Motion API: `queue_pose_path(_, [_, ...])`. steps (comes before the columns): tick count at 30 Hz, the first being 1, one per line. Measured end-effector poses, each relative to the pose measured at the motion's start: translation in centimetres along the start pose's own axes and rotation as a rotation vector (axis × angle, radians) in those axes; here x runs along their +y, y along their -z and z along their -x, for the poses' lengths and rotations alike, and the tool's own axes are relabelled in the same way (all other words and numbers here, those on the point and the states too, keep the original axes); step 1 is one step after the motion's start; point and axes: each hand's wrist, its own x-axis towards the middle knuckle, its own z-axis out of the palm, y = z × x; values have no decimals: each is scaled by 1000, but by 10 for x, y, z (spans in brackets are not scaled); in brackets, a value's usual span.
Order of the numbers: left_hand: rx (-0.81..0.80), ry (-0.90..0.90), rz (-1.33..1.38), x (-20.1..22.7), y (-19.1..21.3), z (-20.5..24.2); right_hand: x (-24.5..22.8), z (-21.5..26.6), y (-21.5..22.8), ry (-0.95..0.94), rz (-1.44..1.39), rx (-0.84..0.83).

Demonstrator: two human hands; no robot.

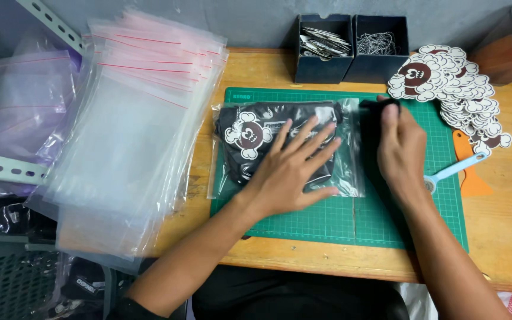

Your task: The person folds a small black bag, fastens its strap, attaches a chain with a cartoon bear charm, and places the bag into a clear plastic zip-top bag. They then seal the bag and smooth it flat on the cutting mat.

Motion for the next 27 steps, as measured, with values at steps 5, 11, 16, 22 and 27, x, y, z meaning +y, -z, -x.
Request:
queue_pose_path(5, [2, -94, -226, 16, -14, 1, -37, -14, 18, -594, -849, 253])
queue_pose_path(11, [290, -65, -4, 23, 4, -26, -35, -16, 35, -700, -1292, 220])
queue_pose_path(16, [613, 201, 665, 56, 89, -62, -34, -10, 33, -603, -1161, 366])
queue_pose_path(22, [1229, 508, 1238, 33, 69, -39, -40, -3, 25, -493, -1047, 311])
queue_pose_path(27, [516, 923, 1078, -21, 53, 32, -30, 10, 11, -33, -510, 260])
